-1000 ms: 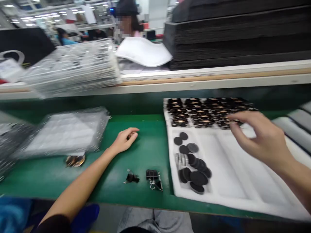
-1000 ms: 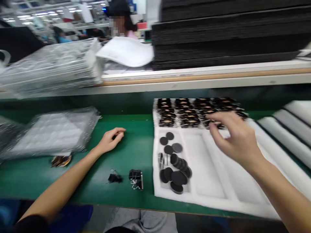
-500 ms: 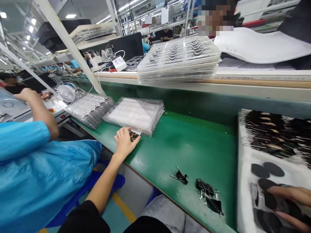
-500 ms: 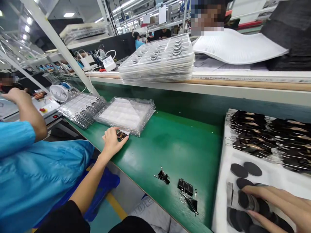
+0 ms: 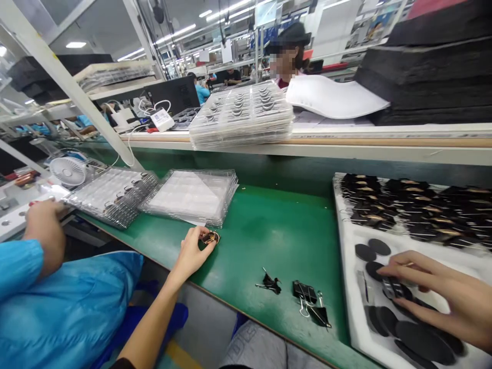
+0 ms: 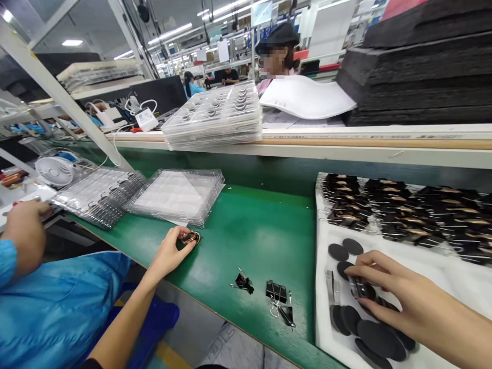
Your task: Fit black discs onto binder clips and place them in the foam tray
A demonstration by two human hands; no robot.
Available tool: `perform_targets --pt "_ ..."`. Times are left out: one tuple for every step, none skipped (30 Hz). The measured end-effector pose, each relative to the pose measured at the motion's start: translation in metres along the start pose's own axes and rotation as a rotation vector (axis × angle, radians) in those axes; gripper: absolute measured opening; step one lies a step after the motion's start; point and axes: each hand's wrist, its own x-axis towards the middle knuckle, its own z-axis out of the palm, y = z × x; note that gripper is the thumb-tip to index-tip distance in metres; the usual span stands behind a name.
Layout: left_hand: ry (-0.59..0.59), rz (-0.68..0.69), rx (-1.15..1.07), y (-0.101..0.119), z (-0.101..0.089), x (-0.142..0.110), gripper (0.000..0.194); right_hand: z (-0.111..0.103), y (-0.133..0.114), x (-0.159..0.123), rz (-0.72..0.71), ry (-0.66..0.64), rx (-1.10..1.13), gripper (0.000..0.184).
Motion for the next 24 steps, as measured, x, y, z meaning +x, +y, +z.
perform_targets --pt "0.018 0.012 -0.022 0.001 0.000 0.002 0.015 -0.006 0.001 0.002 -0.037 -0.071 0.035 0.027" --pt "0.045 0.034 -0.029 0.004 -0.001 0.005 0.014 -0.012 0.000 0.004 -0.065 -0.123 0.066 0.033" --pt "0.085 0.065 -0.017 0.008 -0.002 0.008 0.012 -0.019 -0.003 0.006 -0.077 -0.141 0.086 0.038" --pt "0.132 0.107 0.011 0.016 -0.002 0.011 0.012 -0.025 -0.007 0.009 -0.069 -0.116 0.091 0.040" --pt "0.176 0.162 0.047 0.026 -0.001 0.016 0.013 -0.031 -0.013 0.014 -0.065 -0.089 0.091 0.040" --pt "0.205 0.232 0.086 0.039 0.002 0.021 0.014 -0.036 -0.021 0.020 -0.059 -0.061 0.087 0.037" --pt "0.215 0.314 0.126 0.055 0.007 0.028 0.015 -0.039 -0.031 0.027 -0.058 -0.037 0.080 0.032" --pt "0.201 0.407 0.165 0.072 0.015 0.036 0.018 -0.040 -0.041 0.037 -0.060 -0.018 0.072 0.026" --pt "0.164 0.505 0.205 0.090 0.025 0.046 0.020 -0.039 -0.052 0.047 -0.063 -0.007 0.065 0.023" --pt "0.119 0.602 0.248 0.107 0.038 0.056 0.024 -0.036 -0.063 0.058 -0.066 0.000 0.060 0.022" --pt "0.067 0.693 0.295 0.122 0.051 0.066 0.028 -0.031 -0.073 0.070 -0.070 0.001 0.060 0.024" --pt "0.017 0.771 0.337 0.135 0.066 0.076 0.031 -0.024 -0.081 0.081 -0.073 -0.006 0.066 0.026" --pt "-0.032 0.840 0.372 0.145 0.080 0.085 0.033 -0.016 -0.087 0.091 -0.074 -0.020 0.077 0.028" --pt "-0.085 0.901 0.398 0.151 0.094 0.092 0.033 -0.007 -0.090 0.100 -0.070 -0.039 0.088 0.028" --pt "-0.131 0.948 0.407 0.154 0.105 0.098 0.031 0.002 -0.092 0.107 -0.064 -0.060 0.096 0.028" --pt "-0.168 0.982 0.397 0.153 0.113 0.101 0.029 0.011 -0.091 0.113 -0.054 -0.081 0.100 0.028" --pt "-0.192 0.998 0.370 0.150 0.120 0.104 0.030 0.018 -0.089 0.118 -0.044 -0.104 0.104 0.029" --pt "-0.204 0.996 0.330 0.146 0.123 0.105 0.033 0.025 -0.086 0.122 -0.033 -0.129 0.109 0.030" --pt "-0.209 0.975 0.280 0.141 0.125 0.105 0.037 0.031 -0.084 0.125 -0.023 -0.149 0.117 0.031" --pt "-0.214 0.936 0.225 0.136 0.125 0.105 0.040 0.036 -0.082 0.128 -0.015 -0.166 0.128 0.033" --pt "-0.224 0.886 0.170 0.133 0.125 0.105 0.040 0.040 -0.080 0.130 -0.005 -0.176 0.141 0.034" --pt "-0.245 0.838 0.121 0.130 0.124 0.104 0.041 0.045 -0.080 0.133 0.009 -0.178 0.153 0.036" --pt "-0.274 0.801 0.079 0.129 0.122 0.104 0.043 0.049 -0.080 0.135 0.027 -0.166 0.165 0.039" --pt "-0.305 0.775 0.046 0.129 0.121 0.104 0.048 0.053 -0.080 0.137 0.048 -0.146 0.179 0.040"
